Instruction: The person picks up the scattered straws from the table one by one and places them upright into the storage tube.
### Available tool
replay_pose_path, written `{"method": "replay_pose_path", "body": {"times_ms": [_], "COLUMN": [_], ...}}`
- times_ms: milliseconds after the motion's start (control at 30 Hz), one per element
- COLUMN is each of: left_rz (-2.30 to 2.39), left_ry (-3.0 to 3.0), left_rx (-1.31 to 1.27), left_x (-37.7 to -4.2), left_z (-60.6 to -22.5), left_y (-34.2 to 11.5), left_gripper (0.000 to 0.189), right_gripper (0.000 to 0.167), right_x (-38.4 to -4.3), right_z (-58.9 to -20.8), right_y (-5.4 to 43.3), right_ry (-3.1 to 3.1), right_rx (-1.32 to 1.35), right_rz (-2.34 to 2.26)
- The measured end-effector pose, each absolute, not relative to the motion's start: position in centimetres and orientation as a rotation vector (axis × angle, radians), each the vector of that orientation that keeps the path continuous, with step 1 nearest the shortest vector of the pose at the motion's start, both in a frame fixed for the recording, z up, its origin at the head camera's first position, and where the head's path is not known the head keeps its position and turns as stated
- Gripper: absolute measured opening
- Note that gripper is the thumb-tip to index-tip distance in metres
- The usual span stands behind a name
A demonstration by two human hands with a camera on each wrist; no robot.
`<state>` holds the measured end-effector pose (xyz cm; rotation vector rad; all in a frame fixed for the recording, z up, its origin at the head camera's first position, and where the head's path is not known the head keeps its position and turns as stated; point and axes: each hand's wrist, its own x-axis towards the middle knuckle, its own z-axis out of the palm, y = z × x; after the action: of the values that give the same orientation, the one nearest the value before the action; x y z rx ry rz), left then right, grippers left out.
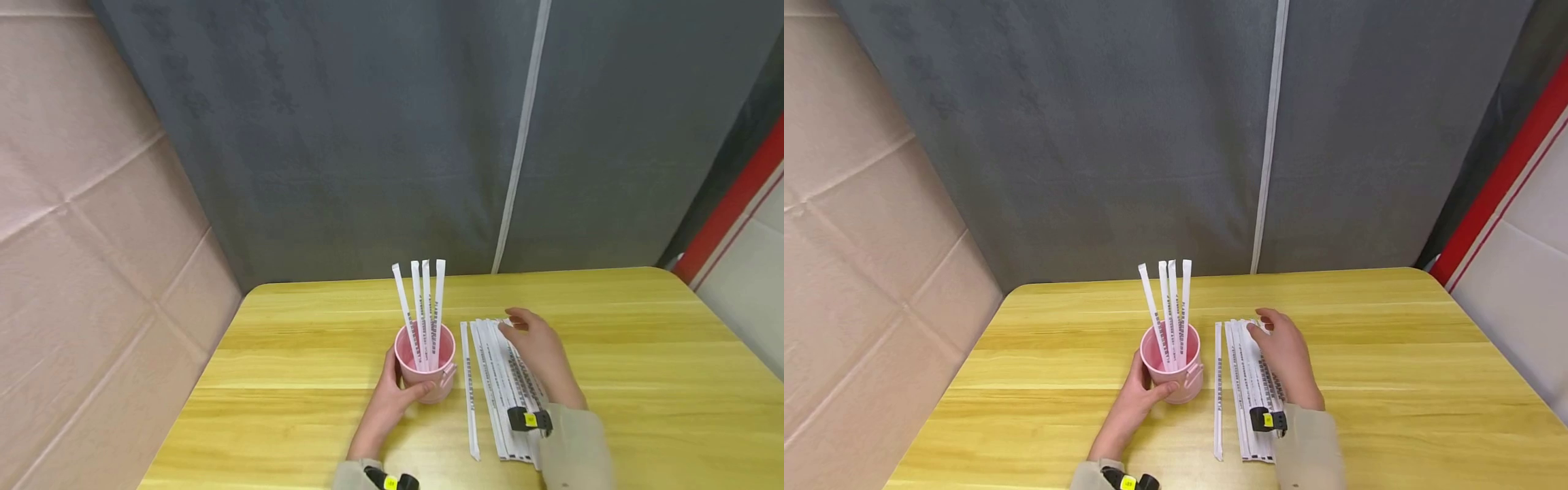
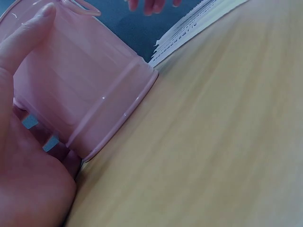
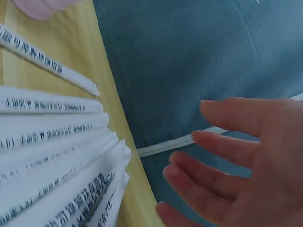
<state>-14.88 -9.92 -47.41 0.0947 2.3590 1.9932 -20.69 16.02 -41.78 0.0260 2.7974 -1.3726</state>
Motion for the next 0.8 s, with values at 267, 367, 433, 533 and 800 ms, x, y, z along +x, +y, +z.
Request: {"method": "replay_pose_path", "body": {"times_ms": [267,367,433,533,800], "left_rz": [1.976,1.969,1.972,1.977,1.98], "left_ry": [2.353,2.341,2.338,2.333,2.356], "left_rx": [0.096,0.082,0.085,0.085,0.099], "left_x": [-14.6,-14.0,-13.7,-14.1,-14.9], "left_z": [-46.7,-45.1,-44.4,-45.4,-47.3], "left_y": [-9.8,-9.7,-9.6,-9.7,-9.9], "left_gripper": [0.093,0.092,0.092,0.093,0.093], "right_gripper": [0.07,0.073,0.073,0.069,0.051], "right_x": [-20.4,-20.5,-20.6,-20.5,-20.2], "right_z": [-41.7,-42.1,-42.5,-43.1,-43.7], "right_y": [16.6,16.8,17.0,17.2,17.8], "right_ry": [2.755,2.763,2.759,2.753,2.747], "right_rx": [0.081,0.115,0.139,0.152,0.146], "right_rz": [-1.257,-1.198,-1.164,-1.141,-1.11]}}
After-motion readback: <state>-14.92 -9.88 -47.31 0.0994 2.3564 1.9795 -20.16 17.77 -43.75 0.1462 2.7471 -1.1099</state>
